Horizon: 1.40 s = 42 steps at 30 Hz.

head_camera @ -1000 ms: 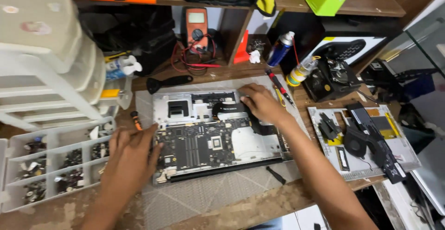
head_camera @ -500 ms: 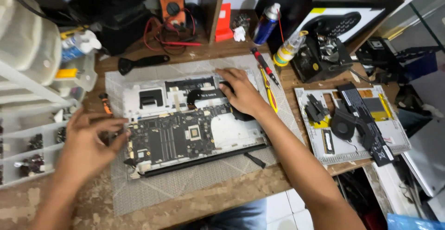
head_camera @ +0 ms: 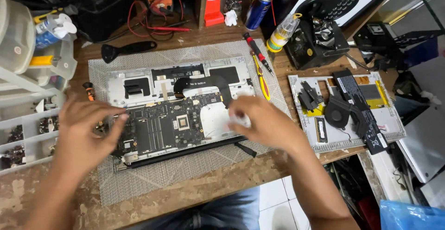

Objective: Cleaning a laptop motherboard with a cloth and installing it back into the laptop chassis.

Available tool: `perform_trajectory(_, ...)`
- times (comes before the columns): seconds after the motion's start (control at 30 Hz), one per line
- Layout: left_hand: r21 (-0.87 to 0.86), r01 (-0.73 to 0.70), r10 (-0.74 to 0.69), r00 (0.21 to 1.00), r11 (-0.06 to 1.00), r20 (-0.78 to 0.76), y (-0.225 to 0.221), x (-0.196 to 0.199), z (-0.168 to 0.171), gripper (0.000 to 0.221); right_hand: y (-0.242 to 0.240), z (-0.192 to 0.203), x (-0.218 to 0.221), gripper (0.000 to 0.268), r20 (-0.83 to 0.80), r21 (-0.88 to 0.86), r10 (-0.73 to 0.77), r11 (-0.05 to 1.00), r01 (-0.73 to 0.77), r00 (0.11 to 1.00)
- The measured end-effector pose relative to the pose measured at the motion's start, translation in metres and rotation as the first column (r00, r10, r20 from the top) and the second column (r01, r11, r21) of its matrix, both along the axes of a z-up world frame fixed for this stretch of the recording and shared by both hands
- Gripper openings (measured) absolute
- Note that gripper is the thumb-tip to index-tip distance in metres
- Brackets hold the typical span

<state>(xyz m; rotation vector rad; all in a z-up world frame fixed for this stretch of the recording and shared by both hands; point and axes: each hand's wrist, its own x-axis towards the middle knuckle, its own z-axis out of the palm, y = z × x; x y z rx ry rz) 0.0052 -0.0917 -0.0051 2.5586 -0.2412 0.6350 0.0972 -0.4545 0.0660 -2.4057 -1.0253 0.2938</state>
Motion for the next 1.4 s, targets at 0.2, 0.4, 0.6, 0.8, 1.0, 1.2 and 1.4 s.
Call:
perform_trajectory(0.2,-0.006,0.197,-0.197,0.98,0.98,-0.039,-0.059,0.023,0.024,0.02,-0.028,-0.024,-0.043,0.017,-0.195,-0.49,-0.027,0.869,-0.074,0.98)
perform_trajectory(0.4,0.021,0.088,-0.084,0.986,0.996,-0.147,-0.09,0.051,0.013,0.048,-0.042,-0.041,-0.059,0.02,-0.036,-0.383,-0.029,0.924,0.013,0.999)
perform_trajectory(0.6,0.029,0.095,-0.087,0.972,0.995,-0.217,-0.107,0.062,0.009,0.069,-0.049,-0.035,-0.056,0.011,-0.06,-0.223,-0.014,0.975,0.0,0.998)
perform_trajectory(0.8,0.001,0.083,-0.081,0.975,0.997,-0.209,-0.105,0.07,-0.012,0.048,-0.061,-0.018,0.006,0.011,-0.008,0.146,-0.302,0.943,0.299,0.953)
perform_trajectory(1.0,-0.088,0.055,-0.068,0.985,0.995,-0.159,-0.097,0.074,-0.019,0.035,-0.063,-0.055,0.076,0.025,0.053,-0.043,-0.413,0.908,0.416,0.909)
perform_trajectory(1.2,-0.361,0.061,-0.12,0.983,0.93,-0.142,-0.089,0.08,-0.024,0.037,-0.04,-0.035,0.08,0.023,0.206,-0.455,-0.43,0.753,0.475,0.879)
perform_trajectory(1.4,-0.529,0.05,-0.162,0.972,0.847,-0.167,-0.088,0.079,-0.019,0.036,0.031,-0.018,0.076,0.015,0.135,0.048,-0.172,0.985,0.167,0.976)
